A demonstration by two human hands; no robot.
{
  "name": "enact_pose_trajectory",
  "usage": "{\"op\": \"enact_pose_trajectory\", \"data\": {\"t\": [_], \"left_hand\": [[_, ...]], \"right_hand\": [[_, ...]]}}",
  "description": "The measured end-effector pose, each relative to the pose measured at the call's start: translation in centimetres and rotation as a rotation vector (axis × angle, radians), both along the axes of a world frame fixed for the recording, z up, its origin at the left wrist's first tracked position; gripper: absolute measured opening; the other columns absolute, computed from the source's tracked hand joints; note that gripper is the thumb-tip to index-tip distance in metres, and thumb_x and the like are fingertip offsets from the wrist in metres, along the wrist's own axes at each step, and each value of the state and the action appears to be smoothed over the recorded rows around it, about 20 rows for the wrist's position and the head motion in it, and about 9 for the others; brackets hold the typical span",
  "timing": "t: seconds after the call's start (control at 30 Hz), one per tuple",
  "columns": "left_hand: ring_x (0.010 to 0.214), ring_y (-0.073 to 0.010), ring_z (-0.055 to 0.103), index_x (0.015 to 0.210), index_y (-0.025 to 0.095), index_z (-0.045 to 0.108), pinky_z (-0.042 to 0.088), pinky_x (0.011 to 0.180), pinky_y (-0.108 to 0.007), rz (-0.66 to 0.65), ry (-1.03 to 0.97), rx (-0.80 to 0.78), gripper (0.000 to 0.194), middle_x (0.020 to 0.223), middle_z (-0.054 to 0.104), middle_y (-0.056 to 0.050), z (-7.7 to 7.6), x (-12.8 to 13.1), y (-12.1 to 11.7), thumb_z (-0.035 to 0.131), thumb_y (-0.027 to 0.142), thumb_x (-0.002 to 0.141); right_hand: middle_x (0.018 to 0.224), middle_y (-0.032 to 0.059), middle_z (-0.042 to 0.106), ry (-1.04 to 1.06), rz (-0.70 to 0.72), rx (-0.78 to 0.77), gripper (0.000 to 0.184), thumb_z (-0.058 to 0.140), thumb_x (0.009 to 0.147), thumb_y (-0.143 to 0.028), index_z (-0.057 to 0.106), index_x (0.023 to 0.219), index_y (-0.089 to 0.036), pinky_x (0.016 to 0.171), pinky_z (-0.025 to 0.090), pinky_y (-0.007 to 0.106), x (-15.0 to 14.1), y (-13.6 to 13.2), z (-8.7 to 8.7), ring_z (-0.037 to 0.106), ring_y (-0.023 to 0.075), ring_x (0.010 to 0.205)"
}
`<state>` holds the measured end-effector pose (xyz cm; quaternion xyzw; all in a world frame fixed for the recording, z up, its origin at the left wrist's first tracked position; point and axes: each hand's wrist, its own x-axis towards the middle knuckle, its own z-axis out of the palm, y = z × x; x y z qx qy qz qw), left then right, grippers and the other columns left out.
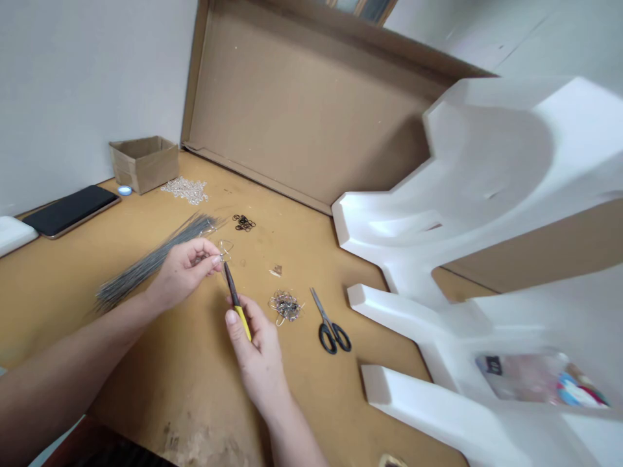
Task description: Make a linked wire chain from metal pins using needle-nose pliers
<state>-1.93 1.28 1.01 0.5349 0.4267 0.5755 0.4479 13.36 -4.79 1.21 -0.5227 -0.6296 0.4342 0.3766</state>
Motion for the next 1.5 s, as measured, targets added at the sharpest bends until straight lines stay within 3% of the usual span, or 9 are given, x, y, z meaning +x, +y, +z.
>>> {"op": "enact_pose_trajectory", "data": {"t": [0.27, 0.6, 1.1, 1.3, 1.5], "left_hand": [[0.056, -0.0102, 0.051, 0.063, 0.017, 0.053, 0.039, 0.053, -0.021, 0.077, 0.176, 0.099, 0.008, 0.055, 0.055, 0.002, -0.2, 0.2, -0.2, 0.05, 0.018, 0.071], [0.055, -0.011, 0.053, 0.064, 0.019, 0.052, 0.039, 0.052, -0.021, 0.195, 0.36, 0.256, 0.01, 0.055, 0.057, 0.002, -0.4, 0.3, -0.3, 0.047, 0.018, 0.073], [0.062, -0.0157, 0.054, 0.072, 0.018, 0.052, 0.038, 0.06, -0.026, 0.409, 0.771, 0.688, 0.019, 0.065, 0.061, -0.004, -1.6, 0.4, -0.3, 0.037, 0.014, 0.082], [0.062, -0.0164, 0.054, 0.072, 0.018, 0.052, 0.038, 0.059, -0.027, 0.419, 0.825, 0.729, 0.02, 0.064, 0.06, -0.005, -1.7, 0.5, -0.3, 0.036, 0.015, 0.083], [0.063, -0.0153, 0.055, 0.073, 0.019, 0.052, 0.039, 0.061, -0.026, 0.406, 0.745, 0.658, 0.019, 0.066, 0.062, -0.004, -1.6, 0.6, -0.3, 0.036, 0.016, 0.083]], "right_hand": [[0.075, 0.0025, 0.056, -0.13, 0.003, 0.151, 0.031, 0.047, 0.081, -0.04, 0.06, 0.099, -0.018, 0.066, 0.043, 0.026, -0.5, -0.2, 0.5, 0.052, 0.0162, 0.07], [0.064, 0.0004, 0.05, -0.065, -0.019, 0.117, 0.034, 0.047, 0.081, -0.042, 0.06, 0.101, -0.018, 0.055, 0.042, 0.023, -0.5, -0.2, -0.2, 0.05, 0.0148, 0.064], [0.06, 0.0, 0.05, -0.043, -0.049, 0.089, 0.037, 0.048, 0.08, -0.046, 0.062, 0.097, -0.016, 0.049, 0.041, 0.023, -0.8, -0.4, -0.1, 0.05, 0.0138, 0.058], [0.059, -0.0004, 0.05, -0.018, -0.055, 0.044, 0.04, 0.05, 0.078, -0.05, 0.062, 0.095, -0.016, 0.048, 0.039, 0.023, -0.7, -0.4, -0.2, 0.047, 0.0127, 0.054], [0.062, -0.0014, 0.048, 0.037, -0.037, -0.007, 0.042, 0.05, 0.077, -0.051, 0.061, 0.096, -0.015, 0.047, 0.036, 0.023, -0.7, -0.4, -0.1, 0.043, 0.0106, 0.052]]}}
